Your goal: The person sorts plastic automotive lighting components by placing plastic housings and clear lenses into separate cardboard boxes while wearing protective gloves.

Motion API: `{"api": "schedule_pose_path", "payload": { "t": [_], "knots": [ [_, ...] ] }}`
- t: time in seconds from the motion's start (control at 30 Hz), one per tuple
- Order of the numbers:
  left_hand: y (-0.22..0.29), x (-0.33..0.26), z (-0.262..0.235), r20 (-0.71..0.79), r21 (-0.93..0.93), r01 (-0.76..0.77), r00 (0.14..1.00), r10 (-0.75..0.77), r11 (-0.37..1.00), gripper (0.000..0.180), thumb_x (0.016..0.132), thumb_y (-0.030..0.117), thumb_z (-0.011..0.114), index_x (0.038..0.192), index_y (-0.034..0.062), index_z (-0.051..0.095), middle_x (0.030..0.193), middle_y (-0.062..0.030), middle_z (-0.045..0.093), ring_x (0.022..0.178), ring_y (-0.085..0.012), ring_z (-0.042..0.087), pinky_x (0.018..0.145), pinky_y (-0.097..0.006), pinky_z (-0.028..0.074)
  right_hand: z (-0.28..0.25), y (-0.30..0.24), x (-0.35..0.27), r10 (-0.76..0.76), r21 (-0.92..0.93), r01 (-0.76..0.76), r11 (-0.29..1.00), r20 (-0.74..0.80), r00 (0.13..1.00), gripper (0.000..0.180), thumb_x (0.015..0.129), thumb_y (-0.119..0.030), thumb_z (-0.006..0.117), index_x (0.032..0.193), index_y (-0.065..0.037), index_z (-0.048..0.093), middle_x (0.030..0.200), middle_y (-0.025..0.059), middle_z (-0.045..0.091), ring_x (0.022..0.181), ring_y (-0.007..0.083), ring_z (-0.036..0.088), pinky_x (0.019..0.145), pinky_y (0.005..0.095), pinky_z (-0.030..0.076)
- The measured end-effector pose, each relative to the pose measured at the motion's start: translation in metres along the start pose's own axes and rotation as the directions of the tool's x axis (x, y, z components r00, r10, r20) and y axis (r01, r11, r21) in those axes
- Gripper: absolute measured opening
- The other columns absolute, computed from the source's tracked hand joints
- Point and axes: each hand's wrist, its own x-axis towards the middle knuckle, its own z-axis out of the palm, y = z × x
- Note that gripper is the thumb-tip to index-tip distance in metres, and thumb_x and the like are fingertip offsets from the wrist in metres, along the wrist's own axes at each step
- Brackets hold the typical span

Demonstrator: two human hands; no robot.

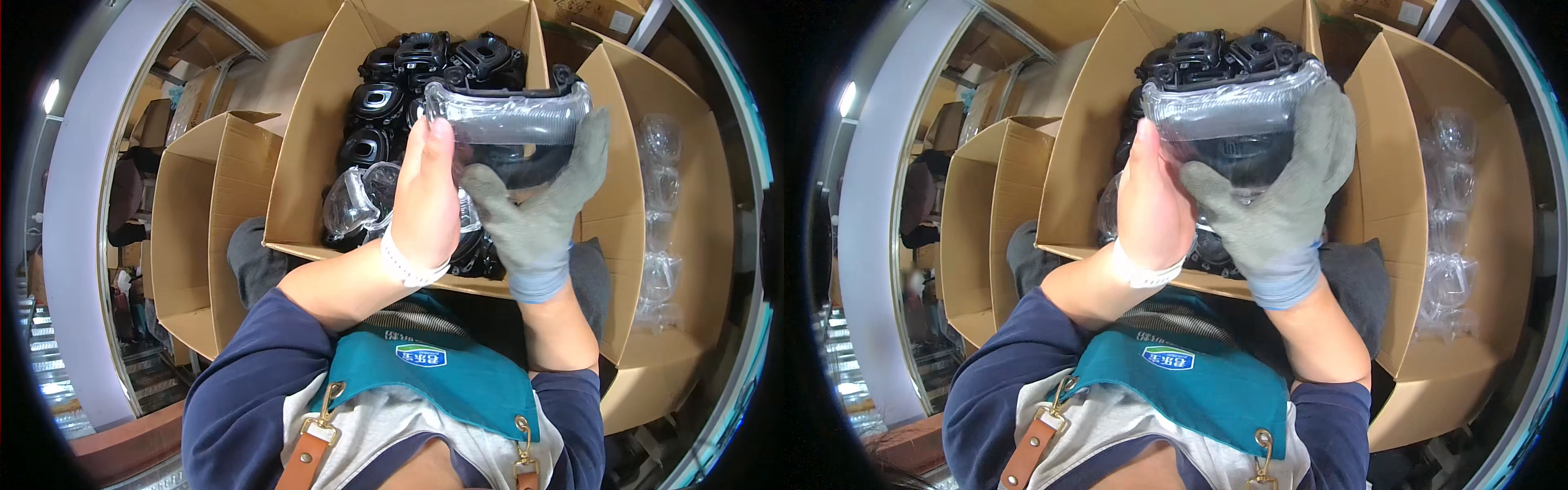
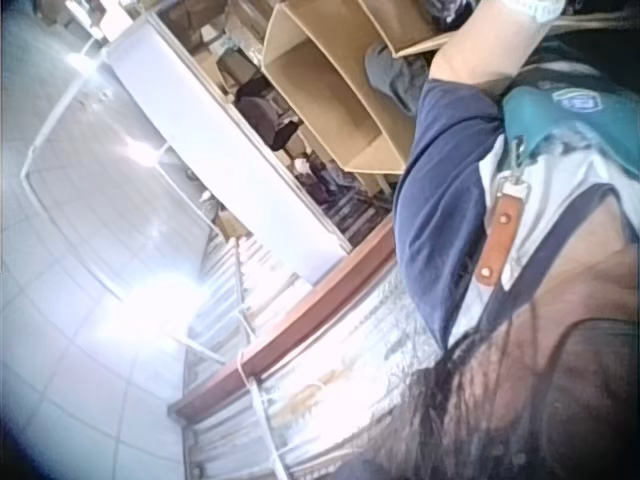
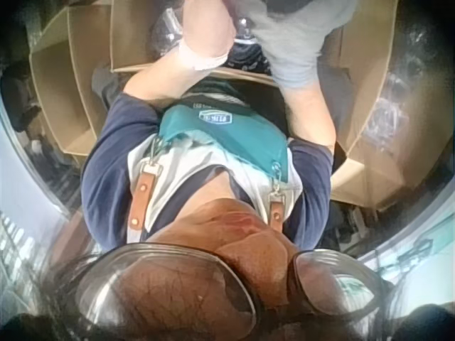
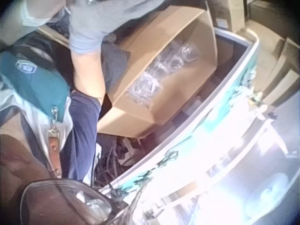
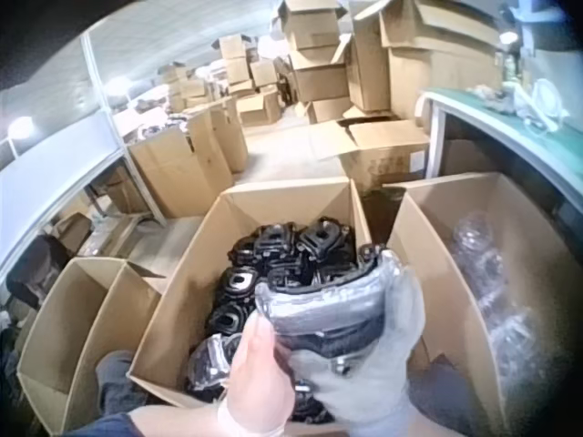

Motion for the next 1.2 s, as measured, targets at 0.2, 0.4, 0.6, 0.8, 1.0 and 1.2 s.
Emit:
{"api": "schedule_pose_path", "payload": {
  "t": [0.2,0.4,0.6,0.8,1.0,1.2],
  "knots": [
    [-0.001,0.048,-0.01,-0.24,-0.356,0.161,0.936,-0.257,0.92,0.047,0.101,0.042,0.03,0.107,0.0048,0.058,0.094,-0.0085,0.065,0.073,-0.0207,0.061,0.068,-0.033,0.05,0.013,-0.005,-0.005,0.17,0.512,-0.04,0.858,-0.211,0.963,0.076,0.084,-0.021,0.071,0.142,0.005,0.029,0.133,0.0253,0.041,0.119,0.026,0.046,0.098,0.039,0.042],
    [0.01,0.049,-0.009,-0.153,-0.389,0.183,0.954,-0.259,0.903,0.039,0.096,0.041,0.036,0.106,0.0134,0.061,0.103,-0.0015,0.064,0.092,-0.0177,0.056,0.073,-0.035,0.042,-0.027,0.002,0.006,0.387,0.498,-0.654,0.57,0.54,0.748,0.005,0.093,-0.002,0.054,0.091,0.001,0.057,0.082,-0.0009,0.053,0.073,0.0076,0.049,0.07,0.0214,0.044],
    [0.007,0.04,-0.015,-0.245,-0.373,0.199,0.921,-0.303,0.906,0.04,0.097,0.041,0.035,0.11,0.0133,0.061,0.104,-0.0028,0.065,0.091,-0.0213,0.059,0.072,-0.036,0.048,-0.02,0.002,-0.005,0.268,0.513,-0.414,0.752,0.336,0.903,0.006,0.092,-0.003,0.056,0.09,0.0,0.061,0.082,0.0019,0.056,0.072,0.0104,0.051,0.066,0.0223,0.042],
    [0.015,0.044,-0.04,-0.143,-0.343,-0.026,0.989,-0.024,0.939,0.04,0.099,0.036,0.035,0.104,0.0053,0.06,0.099,-0.0108,0.066,0.087,-0.0256,0.062,0.077,-0.042,0.051,-0.014,0.004,0.012,0.484,0.659,-0.56,0.502,0.323,0.813,0.024,0.098,-0.015,0.05,0.117,-0.002,0.057,0.096,0.003,0.059,0.085,0.0124,0.056,0.077,0.0232,0.045],
    [-0.007,0.029,-0.058,-0.139,-0.275,-0.024,0.99,-0.015,0.961,0.044,0.1,0.035,0.032,0.097,0.0016,0.061,0.085,-0.0127,0.065,0.075,-0.0228,0.062,0.07,-0.035,0.052,-0.023,-0.004,-0.003,0.543,0.655,-0.666,0.357,0.434,0.719,0.03,0.103,-0.026,0.043,0.106,0.001,0.058,0.097,0.0085,0.061,0.082,0.0136,0.058,0.08,0.0263,0.05],
    [-0.017,0.026,-0.063,-0.112,-0.298,0.001,0.993,-0.036,0.955,0.039,0.099,0.033,0.037,0.098,0.0024,0.061,0.082,-0.0116,0.065,0.077,-0.0231,0.064,0.07,-0.036,0.054,-0.024,-0.001,-0.008,0.503,0.696,-0.616,0.368,0.408,0.762,0.025,0.101,-0.018,0.047,0.111,0.001,0.059,0.093,0.0073,0.064,0.076,0.0143,0.063,0.074,0.0263,0.052]
  ]
}}
